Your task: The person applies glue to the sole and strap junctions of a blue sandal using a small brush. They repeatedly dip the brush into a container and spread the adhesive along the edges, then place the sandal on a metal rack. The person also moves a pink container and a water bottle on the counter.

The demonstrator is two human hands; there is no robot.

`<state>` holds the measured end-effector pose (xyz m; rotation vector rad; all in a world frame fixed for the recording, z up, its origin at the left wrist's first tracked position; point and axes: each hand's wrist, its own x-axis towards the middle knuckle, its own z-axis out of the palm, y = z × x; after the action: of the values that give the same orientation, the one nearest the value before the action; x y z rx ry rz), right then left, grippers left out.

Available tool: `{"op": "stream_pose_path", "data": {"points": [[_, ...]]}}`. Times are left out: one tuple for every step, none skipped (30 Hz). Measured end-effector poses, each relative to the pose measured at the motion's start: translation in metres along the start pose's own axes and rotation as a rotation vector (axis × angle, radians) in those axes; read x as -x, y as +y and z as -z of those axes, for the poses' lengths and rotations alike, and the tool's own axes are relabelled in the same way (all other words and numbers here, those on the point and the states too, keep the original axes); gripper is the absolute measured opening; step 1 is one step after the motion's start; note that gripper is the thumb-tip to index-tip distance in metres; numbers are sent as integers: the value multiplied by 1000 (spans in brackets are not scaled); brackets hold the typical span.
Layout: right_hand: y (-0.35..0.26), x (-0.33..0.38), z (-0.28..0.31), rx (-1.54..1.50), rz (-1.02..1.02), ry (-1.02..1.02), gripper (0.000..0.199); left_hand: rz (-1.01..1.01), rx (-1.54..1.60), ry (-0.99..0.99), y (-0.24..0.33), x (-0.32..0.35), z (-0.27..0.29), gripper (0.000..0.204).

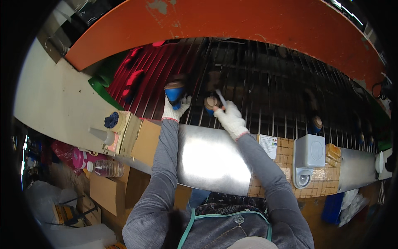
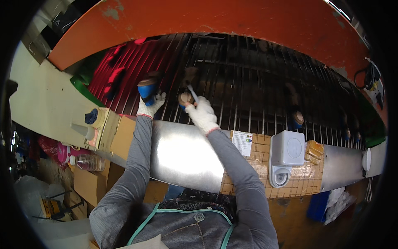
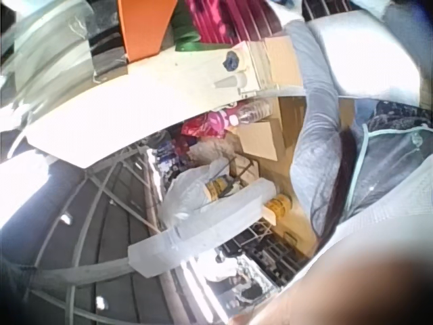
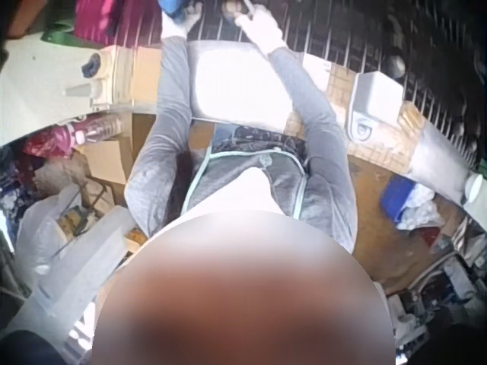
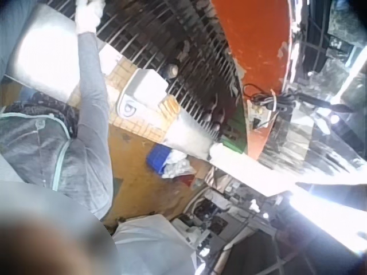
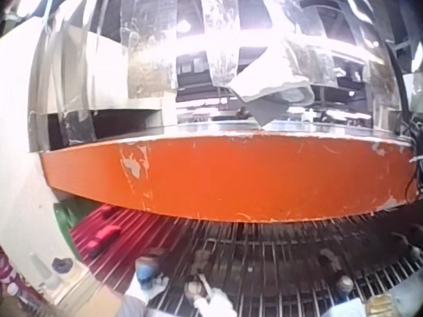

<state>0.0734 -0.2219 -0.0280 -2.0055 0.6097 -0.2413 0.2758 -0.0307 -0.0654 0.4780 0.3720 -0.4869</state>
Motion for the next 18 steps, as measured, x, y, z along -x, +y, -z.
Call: {"op": "stream_pose_path", "data": {"points": [[-8,-7,-11,55,24,19,59,-1,8,64,6,-14,-1,52],[-16,-14,-20,120,-2,31,59,41,9,51,13,-24,-3,49],[-20,-19,-27,157,4,19,64,82,14,38,18,-32,-3,45],[-23,-22,-33,174,18,24,66,105,23,70,22,-38,-5,42],[-24,-24,-39,193,33,26,68,130,30,28,25,-41,-5,40],[-24,-27,-41,213,21,14,69,138,43,31,27,-41,-6,38],[-23,-31,-43,212,21,18,70,119,61,98,29,-39,-6,36],[-21,-32,-44,212,21,17,71,127,79,102,31,-34,-5,36],[-20,-35,-44,221,8,13,72,112,101,167,33,-26,-4,36],[-20,-37,-45,223,-4,3,72,113,126,202,35,-19,-3,36],[-20,-38,-46,226,11,1,73,39,107,166,38,-8,1,37],[-20,-39,-47,229,15,2,73,-18,87,105,43,3,5,38],[-20,-39,-47,233,18,4,74,-57,81,47,47,13,9,40],[-20,-40,-48,248,30,-2,74,26,146,81,54,22,14,46],[-21,-41,-48,260,48,0,75,190,166,39,64,30,19,49],[-23,-44,-47,272,72,7,76,108,129,31,65,35,28,49],[-24,-46,-46,294,53,3,77,22,103,82,67,36,33,49],[-25,-47,-45,289,61,-16,77,-16,126,91,70,34,38,49]]}}
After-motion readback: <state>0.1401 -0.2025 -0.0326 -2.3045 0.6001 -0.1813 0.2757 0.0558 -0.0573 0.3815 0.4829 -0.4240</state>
